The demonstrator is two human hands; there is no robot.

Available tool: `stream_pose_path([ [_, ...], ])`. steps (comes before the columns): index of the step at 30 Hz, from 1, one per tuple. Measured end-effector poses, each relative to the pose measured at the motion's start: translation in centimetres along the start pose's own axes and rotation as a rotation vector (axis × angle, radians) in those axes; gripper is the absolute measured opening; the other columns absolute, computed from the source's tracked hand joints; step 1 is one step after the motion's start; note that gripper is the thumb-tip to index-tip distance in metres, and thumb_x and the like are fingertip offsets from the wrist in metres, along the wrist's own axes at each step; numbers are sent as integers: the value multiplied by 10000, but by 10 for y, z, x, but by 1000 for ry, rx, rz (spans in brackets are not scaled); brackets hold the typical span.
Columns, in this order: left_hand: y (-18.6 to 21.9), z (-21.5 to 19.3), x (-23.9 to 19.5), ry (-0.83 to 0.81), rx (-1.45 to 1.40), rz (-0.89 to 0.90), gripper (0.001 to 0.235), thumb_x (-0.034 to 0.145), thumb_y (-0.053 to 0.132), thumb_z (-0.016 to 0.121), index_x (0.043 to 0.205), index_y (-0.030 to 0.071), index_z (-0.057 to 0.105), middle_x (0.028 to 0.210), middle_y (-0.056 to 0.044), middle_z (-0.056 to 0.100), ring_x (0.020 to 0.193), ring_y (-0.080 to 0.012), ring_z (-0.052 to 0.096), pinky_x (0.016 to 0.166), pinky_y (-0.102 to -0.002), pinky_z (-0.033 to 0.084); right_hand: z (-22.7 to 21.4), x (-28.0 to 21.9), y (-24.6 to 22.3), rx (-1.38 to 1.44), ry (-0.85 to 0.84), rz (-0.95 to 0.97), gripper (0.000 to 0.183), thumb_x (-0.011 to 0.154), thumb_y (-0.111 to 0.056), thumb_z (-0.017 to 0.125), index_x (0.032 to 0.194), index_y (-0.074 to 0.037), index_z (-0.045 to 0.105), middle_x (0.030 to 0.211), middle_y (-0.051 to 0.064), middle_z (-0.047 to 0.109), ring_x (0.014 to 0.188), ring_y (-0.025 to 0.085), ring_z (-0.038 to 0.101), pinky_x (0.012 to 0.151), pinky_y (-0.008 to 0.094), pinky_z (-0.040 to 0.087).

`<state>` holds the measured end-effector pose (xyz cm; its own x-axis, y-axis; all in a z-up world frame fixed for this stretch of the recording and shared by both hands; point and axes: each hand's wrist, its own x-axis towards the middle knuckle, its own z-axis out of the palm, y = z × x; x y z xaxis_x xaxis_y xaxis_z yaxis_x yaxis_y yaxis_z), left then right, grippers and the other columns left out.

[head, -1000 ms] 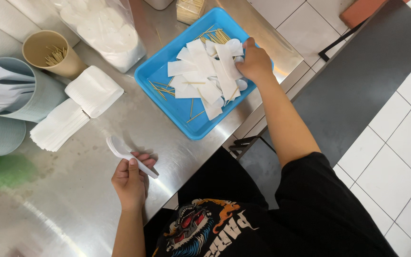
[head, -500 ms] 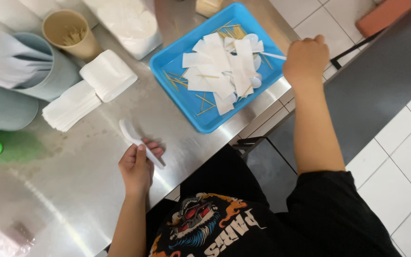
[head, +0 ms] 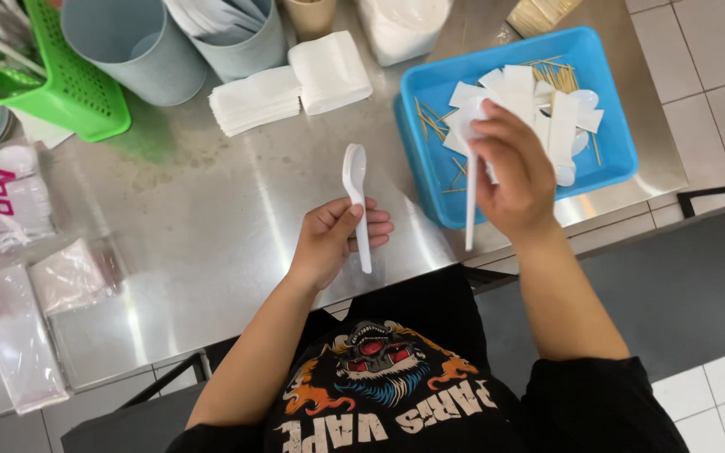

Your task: The person repeatedly picks white paper napkins and wooden skewers from a blue tray, folds the napkin around the skewer, and places the assembled bundle on the counter. The person also handles white plastic spoons and forks, folding napkins around them and stacking the bundles. The process is repeated continuously throughout the clip.

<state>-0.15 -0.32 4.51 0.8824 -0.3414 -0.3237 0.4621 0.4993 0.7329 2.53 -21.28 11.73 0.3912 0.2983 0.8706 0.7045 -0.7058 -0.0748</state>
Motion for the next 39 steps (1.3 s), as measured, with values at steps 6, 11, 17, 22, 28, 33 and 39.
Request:
stream_pose_path([
  [6,7,-2,-8,-100,-117,-2,253,898,112,476,1025,-100,532,948,-280,620,833,-331,639,656,-455,563,57,-20,-39,-20,154,-139,42,766,-39,689,725,-30,683,756,104,614,698,280,589,612,367,532],
  [11,-11,-24,2,-107,-143,22,278,906,133,484,1060,-95,529,935,-259,628,804,-324,649,599,-439,571,77,-14,-63,37,132,-48,37,782,-31,651,755,-42,673,703,61,597,629,218,571,562,308,512],
  [17,-7,-26,-1,-84,-148,27,310,905,150,485,1082,-102,517,897,-250,636,755,-319,654,543,-415,575,76,-13,-72,158,-57,11,116,858,-55,559,888,14,647,759,93,592,717,249,591,679,325,522],
  [22,-13,-33,0,-96,-120,27,320,902,152,497,1092,-105,517,882,-264,631,699,-317,657,494,-403,574,73,-18,-75,159,-254,-7,196,886,-38,452,985,59,591,854,153,563,848,321,578,739,377,488],
  [28,-8,-27,-2,-9,19,59,316,894,149,512,1100,-90,530,825,-176,651,651,-211,668,467,-292,581,74,-23,-78,42,-453,66,318,901,-28,359,1165,56,515,949,153,529,955,334,517,739,370,426],
  [33,4,-19,-6,-25,92,92,346,861,165,570,1097,-86,541,823,-178,653,654,-219,665,479,-306,583,81,-26,-75,32,-448,41,319,916,-56,395,1189,70,503,987,172,528,999,345,504,796,391,435],
  [39,-4,-23,-1,61,253,163,289,850,130,605,1068,-57,580,849,-146,669,687,-169,658,551,-289,580,72,-18,-70,399,-528,236,311,853,27,407,1134,62,538,1010,159,567,972,342,542,805,378,442],
])
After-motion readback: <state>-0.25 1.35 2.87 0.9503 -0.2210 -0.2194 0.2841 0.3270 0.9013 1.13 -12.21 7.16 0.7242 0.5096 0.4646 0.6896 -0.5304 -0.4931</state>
